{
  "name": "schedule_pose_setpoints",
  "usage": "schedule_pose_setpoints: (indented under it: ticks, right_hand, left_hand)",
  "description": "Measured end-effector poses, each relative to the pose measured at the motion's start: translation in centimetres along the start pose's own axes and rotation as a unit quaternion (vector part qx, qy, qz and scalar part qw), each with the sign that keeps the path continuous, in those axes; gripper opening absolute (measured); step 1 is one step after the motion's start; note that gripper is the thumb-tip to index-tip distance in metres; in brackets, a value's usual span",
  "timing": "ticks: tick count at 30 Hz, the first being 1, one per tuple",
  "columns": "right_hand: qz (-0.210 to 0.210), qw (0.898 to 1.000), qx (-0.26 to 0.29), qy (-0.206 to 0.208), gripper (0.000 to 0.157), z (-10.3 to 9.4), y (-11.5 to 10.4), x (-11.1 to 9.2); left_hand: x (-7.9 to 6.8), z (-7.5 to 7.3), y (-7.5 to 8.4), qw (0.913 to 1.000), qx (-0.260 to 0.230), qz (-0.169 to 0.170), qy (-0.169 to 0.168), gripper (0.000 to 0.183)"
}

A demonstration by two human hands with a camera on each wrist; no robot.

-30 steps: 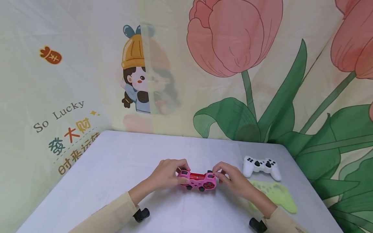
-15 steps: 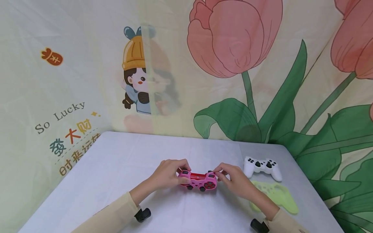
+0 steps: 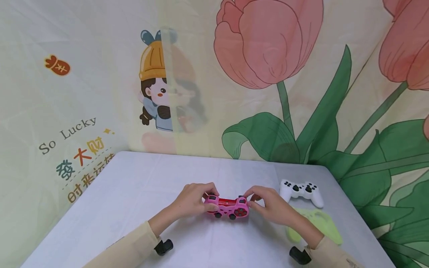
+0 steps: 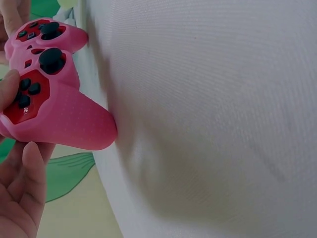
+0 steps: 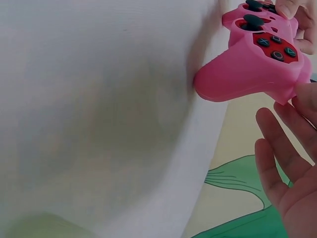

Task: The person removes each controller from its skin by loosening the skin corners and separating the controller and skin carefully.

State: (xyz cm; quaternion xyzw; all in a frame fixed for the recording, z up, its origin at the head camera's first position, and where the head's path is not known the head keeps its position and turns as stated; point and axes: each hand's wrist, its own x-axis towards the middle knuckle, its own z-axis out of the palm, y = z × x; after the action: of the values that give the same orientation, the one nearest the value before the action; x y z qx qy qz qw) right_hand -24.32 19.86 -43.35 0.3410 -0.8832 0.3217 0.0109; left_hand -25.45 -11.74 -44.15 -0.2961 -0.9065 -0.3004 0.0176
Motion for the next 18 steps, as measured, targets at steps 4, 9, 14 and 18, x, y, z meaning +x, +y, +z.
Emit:
schedule_pose_setpoints:
  ticks: [4,9,14,18]
  right_hand:
    - [-0.035,0.999,0.003,-0.012,0.028,-0.6,-0.1,0.4]
    - [-0.07,0.997,-0.008,-0.038,0.025,-1.5,-0.6,1.2]
    - [-0.074,0.993,-0.018,-0.086,0.02,-2.3,-1.1,2.2]
    - [-0.053,0.989,-0.034,-0.134,0.019,-2.8,-1.8,3.1]
  left_hand:
    - [0.0,-0.1,0.1,1.0,-0.002,-0.001,0.001,0.029]
    - [-0.1,-0.1,0.2,1.0,0.001,0.001,0.004,0.029]
    - [-0.1,-0.1,0.2,1.0,0.001,0.002,0.003,0.03]
    - [0.0,-0.1,0.2,1.0,-0.002,0.001,0.0,0.029]
